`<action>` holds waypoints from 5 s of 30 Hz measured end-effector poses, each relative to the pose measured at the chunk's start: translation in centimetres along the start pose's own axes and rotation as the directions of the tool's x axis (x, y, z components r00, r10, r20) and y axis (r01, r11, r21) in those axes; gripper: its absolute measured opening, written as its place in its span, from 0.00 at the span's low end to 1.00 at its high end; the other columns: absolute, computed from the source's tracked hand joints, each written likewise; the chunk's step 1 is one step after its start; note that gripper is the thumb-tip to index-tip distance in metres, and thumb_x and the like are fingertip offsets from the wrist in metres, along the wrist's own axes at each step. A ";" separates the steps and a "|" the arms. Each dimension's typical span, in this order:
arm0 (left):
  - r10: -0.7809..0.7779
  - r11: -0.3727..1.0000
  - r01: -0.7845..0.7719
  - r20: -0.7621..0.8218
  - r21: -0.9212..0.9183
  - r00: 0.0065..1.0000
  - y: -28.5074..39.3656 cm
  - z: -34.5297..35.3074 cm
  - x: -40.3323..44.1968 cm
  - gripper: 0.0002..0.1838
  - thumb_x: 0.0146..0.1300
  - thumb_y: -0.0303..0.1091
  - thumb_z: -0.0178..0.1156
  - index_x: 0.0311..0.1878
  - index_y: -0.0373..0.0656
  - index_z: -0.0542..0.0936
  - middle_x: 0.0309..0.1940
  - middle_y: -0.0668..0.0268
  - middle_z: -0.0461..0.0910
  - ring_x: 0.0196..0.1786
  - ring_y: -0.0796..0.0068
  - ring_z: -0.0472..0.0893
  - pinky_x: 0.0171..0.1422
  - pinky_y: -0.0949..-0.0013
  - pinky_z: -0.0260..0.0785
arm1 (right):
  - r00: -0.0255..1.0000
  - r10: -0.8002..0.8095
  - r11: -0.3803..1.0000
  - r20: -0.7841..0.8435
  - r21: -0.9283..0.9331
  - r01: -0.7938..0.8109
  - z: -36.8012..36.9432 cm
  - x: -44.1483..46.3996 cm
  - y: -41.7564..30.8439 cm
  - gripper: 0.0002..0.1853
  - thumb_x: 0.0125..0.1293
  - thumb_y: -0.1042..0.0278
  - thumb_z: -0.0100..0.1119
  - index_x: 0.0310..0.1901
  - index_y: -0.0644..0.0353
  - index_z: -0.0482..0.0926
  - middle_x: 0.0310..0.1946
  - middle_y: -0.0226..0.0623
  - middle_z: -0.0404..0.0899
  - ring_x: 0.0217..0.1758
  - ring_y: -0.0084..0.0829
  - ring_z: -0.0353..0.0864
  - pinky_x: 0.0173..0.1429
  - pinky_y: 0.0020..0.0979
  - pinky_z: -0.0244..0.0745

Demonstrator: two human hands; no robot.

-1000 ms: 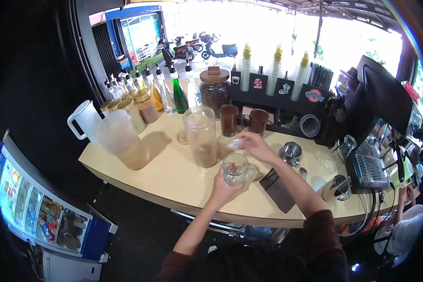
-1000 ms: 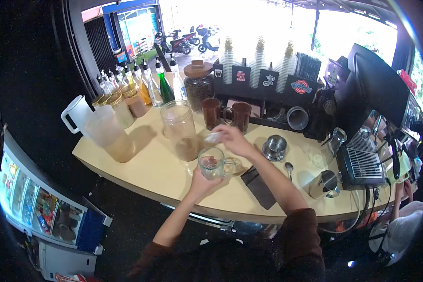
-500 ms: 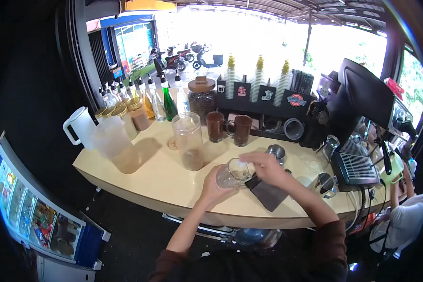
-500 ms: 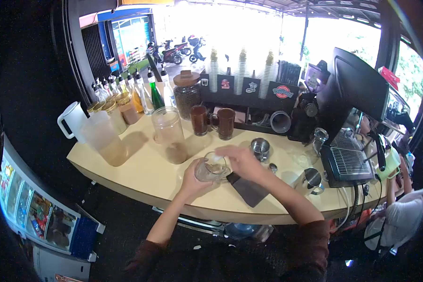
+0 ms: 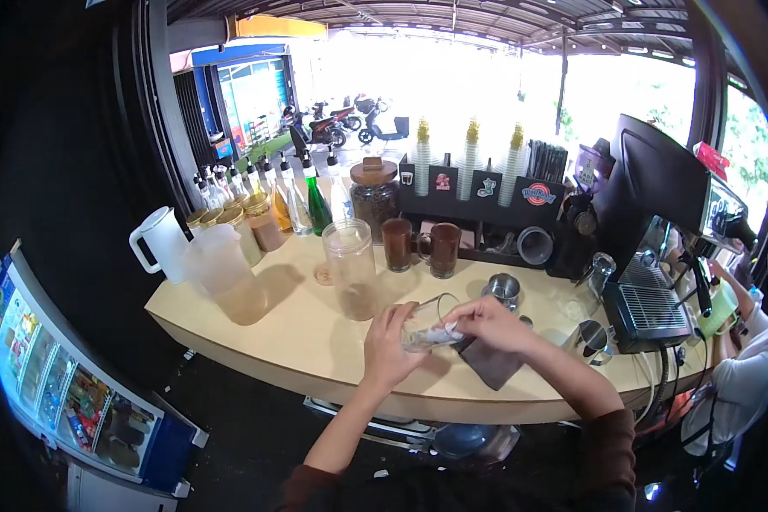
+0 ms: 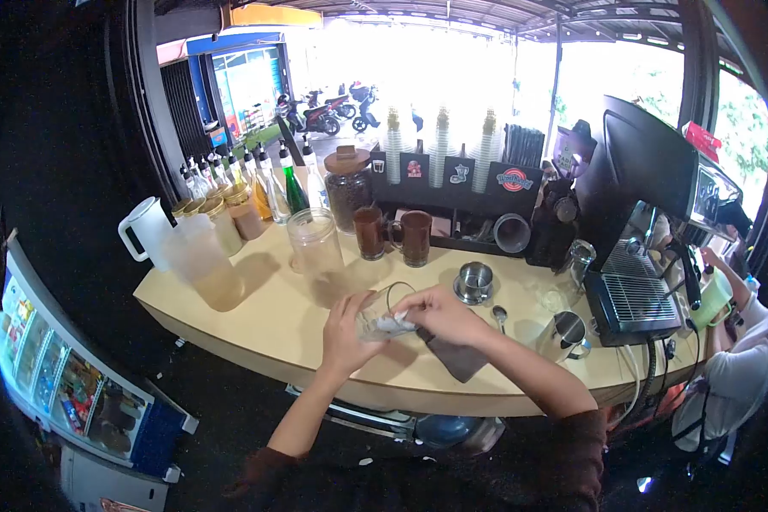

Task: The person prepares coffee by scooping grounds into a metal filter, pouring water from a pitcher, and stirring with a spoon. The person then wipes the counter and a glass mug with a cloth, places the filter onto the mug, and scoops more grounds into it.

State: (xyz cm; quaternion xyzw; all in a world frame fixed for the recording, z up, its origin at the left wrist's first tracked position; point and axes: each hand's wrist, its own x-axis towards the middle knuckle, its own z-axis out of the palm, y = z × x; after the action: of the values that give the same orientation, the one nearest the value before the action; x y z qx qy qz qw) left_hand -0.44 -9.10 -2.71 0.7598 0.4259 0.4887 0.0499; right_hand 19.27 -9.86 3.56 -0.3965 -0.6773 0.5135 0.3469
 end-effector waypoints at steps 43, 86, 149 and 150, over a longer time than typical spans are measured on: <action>-0.019 0.988 0.039 0.130 -0.149 0.991 -1.1 0.9 0.3 0.36 0.31 0.35 0.74 0.50 0.43 0.73 0.42 0.59 0.76 0.48 0.56 0.77 0.52 0.60 0.71 | 0.997 0.001 0.937 -0.076 0.350 0.025 -0.7 0.8 1.7 0.17 0.67 0.79 0.42 0.54 0.71 0.76 0.55 0.42 0.76 0.57 0.27 0.75 0.63 0.29 0.68; -0.357 0.795 0.318 0.024 -0.517 0.934 -7.0 7.7 -3.1 0.33 0.36 0.28 0.74 0.51 0.36 0.73 0.44 0.58 0.77 0.48 0.64 0.79 0.53 0.64 0.72 | 0.894 0.018 0.982 -0.448 0.176 0.068 -2.3 3.3 12.5 0.08 0.65 0.76 0.56 0.45 0.65 0.77 0.35 0.34 0.82 0.34 0.16 0.77 0.39 0.20 0.73; -0.233 0.808 0.302 0.195 -0.505 0.953 -8.3 7.3 -1.8 0.37 0.40 0.34 0.79 0.53 0.38 0.71 0.27 0.73 0.67 0.30 0.82 0.66 0.39 0.77 0.66 | 0.716 -0.258 0.947 -0.649 -0.316 0.055 -10.2 2.0 17.3 0.55 0.36 0.71 0.79 0.70 0.56 0.57 0.62 0.48 0.65 0.64 0.42 0.67 0.68 0.39 0.62; -0.241 0.800 0.303 0.186 -0.518 0.953 -8.7 7.7 -2.1 0.36 0.40 0.33 0.79 0.53 0.38 0.71 0.28 0.73 0.68 0.31 0.82 0.68 0.41 0.77 0.67 | 0.677 -0.292 0.936 -0.675 -0.348 0.056 -10.1 2.0 17.3 0.55 0.36 0.72 0.78 0.69 0.56 0.57 0.62 0.48 0.66 0.63 0.42 0.68 0.67 0.38 0.63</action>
State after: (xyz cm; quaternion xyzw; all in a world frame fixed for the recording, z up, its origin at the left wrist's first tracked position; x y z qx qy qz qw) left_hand 0.10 -2.43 -12.48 0.6714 0.3717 0.5337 0.3552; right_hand 30.34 -1.07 -10.78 -0.5455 -0.5922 0.1734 0.5671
